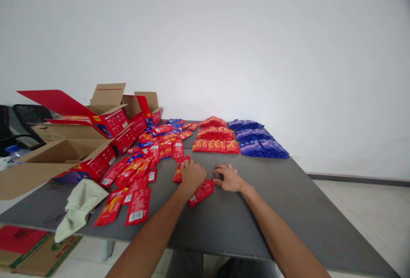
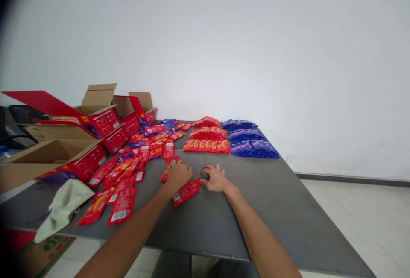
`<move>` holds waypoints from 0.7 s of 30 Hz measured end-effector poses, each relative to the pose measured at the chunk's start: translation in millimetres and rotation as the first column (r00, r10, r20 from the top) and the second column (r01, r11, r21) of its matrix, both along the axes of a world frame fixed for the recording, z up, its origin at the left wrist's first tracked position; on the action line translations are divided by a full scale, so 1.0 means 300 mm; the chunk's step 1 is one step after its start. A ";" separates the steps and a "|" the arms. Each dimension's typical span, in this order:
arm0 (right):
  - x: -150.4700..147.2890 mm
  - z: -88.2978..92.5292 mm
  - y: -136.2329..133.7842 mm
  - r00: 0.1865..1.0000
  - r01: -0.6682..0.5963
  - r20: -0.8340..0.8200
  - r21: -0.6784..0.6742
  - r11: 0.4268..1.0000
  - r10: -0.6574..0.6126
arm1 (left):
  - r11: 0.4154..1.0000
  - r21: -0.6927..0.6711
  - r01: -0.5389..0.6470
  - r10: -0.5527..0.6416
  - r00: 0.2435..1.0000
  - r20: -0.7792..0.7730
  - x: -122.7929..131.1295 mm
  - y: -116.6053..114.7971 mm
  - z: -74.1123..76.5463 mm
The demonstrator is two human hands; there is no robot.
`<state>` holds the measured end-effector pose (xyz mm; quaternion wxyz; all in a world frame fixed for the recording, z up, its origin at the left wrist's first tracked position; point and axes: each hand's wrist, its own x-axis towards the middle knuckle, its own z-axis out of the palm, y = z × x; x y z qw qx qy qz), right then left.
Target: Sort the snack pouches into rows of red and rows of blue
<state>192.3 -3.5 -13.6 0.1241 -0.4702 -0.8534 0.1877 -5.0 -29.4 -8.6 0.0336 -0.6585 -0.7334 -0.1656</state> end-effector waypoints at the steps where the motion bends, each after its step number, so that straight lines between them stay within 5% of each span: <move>1: 0.009 0.001 -0.003 0.999 -0.048 -0.004 -0.022 0.999 0.048 | 1.000 -0.001 0.027 -0.027 1.000 -0.005 0.014 0.003 0.002; 10: -0.007 -0.035 0.000 0.981 -0.176 -0.074 0.036 0.984 0.178 | 0.984 -0.133 0.120 -0.115 0.992 0.044 0.081 0.051 0.028; 17: 0.051 -0.069 0.085 0.998 0.026 -0.059 0.162 0.986 -0.017 | 0.930 -0.225 0.291 -0.258 0.952 0.164 0.143 0.095 0.042; 21: 0.092 -0.087 0.120 0.986 0.161 -0.071 0.154 0.975 -0.152 | 0.903 -0.249 0.350 -0.339 0.937 0.085 0.187 0.086 0.051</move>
